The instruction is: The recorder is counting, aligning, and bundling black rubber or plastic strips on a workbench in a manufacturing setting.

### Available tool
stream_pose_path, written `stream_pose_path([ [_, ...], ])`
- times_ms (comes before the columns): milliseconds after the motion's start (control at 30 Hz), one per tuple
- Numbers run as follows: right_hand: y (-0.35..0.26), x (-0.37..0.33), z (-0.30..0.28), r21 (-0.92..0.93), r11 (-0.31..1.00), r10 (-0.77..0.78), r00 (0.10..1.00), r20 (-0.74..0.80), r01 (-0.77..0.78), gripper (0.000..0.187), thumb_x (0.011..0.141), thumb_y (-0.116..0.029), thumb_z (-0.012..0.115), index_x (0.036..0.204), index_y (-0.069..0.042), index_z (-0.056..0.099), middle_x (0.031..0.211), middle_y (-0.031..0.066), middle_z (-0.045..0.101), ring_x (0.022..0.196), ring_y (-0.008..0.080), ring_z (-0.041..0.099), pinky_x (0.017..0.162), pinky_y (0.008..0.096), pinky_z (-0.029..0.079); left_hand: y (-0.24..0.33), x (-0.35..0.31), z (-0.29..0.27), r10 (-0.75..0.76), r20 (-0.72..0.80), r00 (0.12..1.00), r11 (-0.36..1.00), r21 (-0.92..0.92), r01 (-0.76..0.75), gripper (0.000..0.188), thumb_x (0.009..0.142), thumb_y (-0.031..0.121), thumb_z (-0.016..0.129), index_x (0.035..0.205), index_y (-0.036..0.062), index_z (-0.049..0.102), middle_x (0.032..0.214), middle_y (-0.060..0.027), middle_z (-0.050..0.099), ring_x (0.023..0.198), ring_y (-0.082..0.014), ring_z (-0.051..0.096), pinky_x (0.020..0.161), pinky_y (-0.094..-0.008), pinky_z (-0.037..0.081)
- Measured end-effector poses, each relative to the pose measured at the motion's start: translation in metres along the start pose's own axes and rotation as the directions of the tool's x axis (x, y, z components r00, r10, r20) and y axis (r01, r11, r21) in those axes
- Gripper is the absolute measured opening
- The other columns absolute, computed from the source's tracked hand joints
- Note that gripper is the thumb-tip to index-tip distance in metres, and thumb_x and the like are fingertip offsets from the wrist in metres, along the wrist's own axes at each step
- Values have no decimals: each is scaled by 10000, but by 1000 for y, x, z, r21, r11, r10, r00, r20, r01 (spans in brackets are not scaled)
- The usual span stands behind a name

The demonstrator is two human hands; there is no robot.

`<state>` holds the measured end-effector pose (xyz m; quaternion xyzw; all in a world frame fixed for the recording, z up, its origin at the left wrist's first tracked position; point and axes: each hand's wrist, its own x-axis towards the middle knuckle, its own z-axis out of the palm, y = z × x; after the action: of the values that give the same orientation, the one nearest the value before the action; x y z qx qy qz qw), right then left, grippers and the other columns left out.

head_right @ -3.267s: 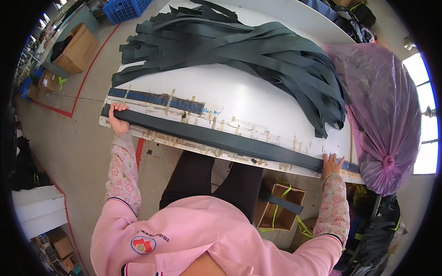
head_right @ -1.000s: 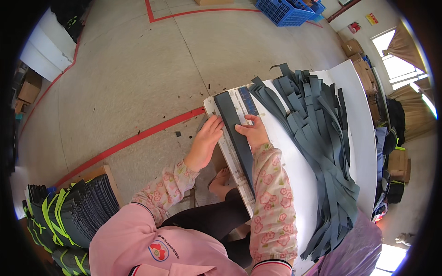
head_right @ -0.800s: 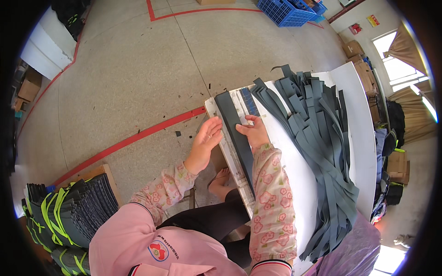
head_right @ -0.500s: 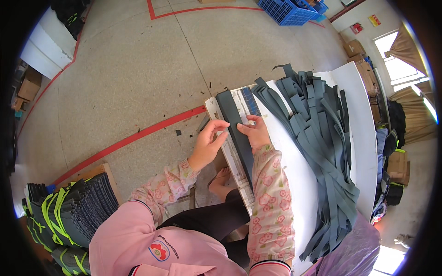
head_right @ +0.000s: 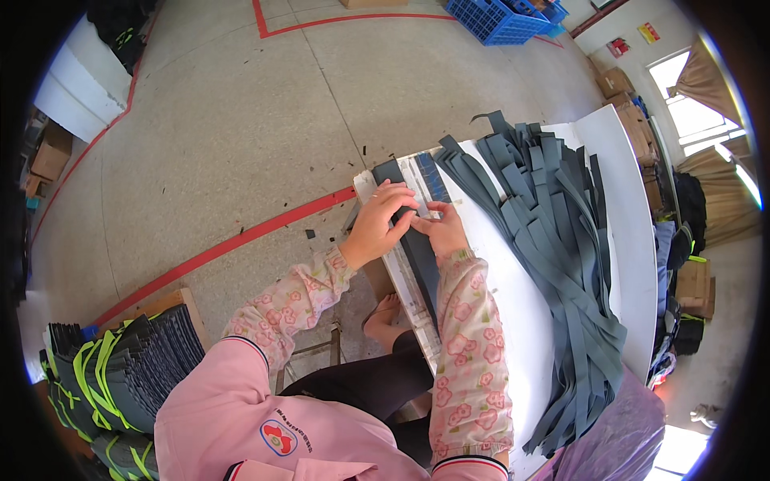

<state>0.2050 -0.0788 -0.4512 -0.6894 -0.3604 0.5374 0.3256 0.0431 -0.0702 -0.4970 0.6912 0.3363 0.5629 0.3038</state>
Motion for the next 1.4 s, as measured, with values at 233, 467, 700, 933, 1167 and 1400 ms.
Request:
stream_pose_path([
  [233,13,3,4,19,1000,-9,1000,-27,10,512,789,-73,808,1205,-10,514,906,96,662,813,163,642,715,291,512,-5,-7,1,27,-3,1000,996,88,-26,127,854,103,663,973,84,623,1066,-96,638,1130,-314,583,1108,-507,357],
  [467,50,-8,4,-647,629,-712,654,-257,431,530,729,-192,851,1182,-97,592,1191,203,601,967,330,628,831,404,526,-22,1,18,137,59,989,960,239,-147,76,860,98,664,909,63,616,1034,-117,655,1084,-348,612,1058,-522,393],
  [700,132,-203,-40,-936,300,-657,751,-65,182,591,871,-273,692,1433,-252,510,1417,135,511,1217,306,546,1000,454,438,-41,0,4,213,162,964,878,401,-262,109,888,107,653,988,76,620,1124,-116,653,1147,-357,590,1067,-524,379],
  [933,239,-350,-133,-875,485,-579,749,-323,-2,499,851,-215,711,1341,-255,623,1312,98,597,1116,301,583,935,414,458,-42,-1,13,238,234,943,863,394,-316,84,914,92,627,990,59,610,1132,-126,650,1136,-360,580,1012,-487,407],
  [1167,248,-358,-149,-832,547,-586,752,-301,93,472,855,-242,708,1319,-232,622,1205,88,606,1034,293,589,907,416,471,-40,2,1,224,298,928,842,420,-338,100,939,124,608,1003,48,598,1121,-140,646,1117,-344,563,980,-453,409],
  [1400,247,-373,-165,-838,538,-553,788,-270,91,605,808,-187,746,1382,-216,555,1236,106,603,1098,307,584,964,422,456,-48,6,5,215,321,922,840,422,-342,106,958,132,592,1005,38,585,1147,-144,626,1108,-325,546,984,-438,398],
])
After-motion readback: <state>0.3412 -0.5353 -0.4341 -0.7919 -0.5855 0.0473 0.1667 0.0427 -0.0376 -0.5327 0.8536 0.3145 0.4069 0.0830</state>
